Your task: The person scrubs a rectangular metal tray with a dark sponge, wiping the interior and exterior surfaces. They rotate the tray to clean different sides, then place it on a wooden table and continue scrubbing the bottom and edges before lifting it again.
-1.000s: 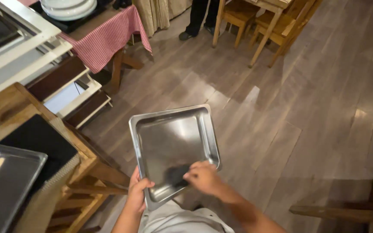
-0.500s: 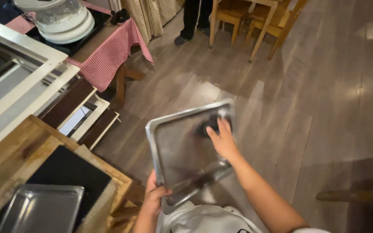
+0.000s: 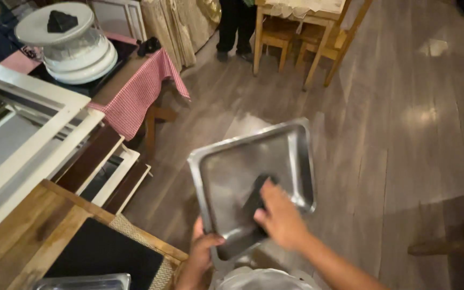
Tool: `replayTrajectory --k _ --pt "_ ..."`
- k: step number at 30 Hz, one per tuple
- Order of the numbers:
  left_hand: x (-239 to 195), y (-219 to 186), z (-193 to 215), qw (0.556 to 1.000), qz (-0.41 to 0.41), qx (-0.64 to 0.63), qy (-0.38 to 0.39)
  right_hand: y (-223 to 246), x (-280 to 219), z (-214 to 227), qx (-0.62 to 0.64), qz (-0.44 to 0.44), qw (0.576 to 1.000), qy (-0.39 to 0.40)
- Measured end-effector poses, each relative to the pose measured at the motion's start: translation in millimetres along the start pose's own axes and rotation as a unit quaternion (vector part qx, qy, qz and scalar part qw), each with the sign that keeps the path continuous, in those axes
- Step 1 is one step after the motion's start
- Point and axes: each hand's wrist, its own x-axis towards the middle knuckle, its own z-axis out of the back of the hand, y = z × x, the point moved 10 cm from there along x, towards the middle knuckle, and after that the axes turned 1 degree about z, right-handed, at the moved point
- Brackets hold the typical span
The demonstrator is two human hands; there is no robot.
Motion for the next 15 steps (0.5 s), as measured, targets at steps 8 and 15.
replayTrajectory --k 8,15 --pt "5 -18 -27 0.990 -0.029 0.058 0.124 88 -21 -6 0.025 0.116 0.992 0.035" --pt "1 -25 -29 0.970 -0.042 0.121 0.208 -45 5 72 0.065 -0.032 0.952 -0.298"
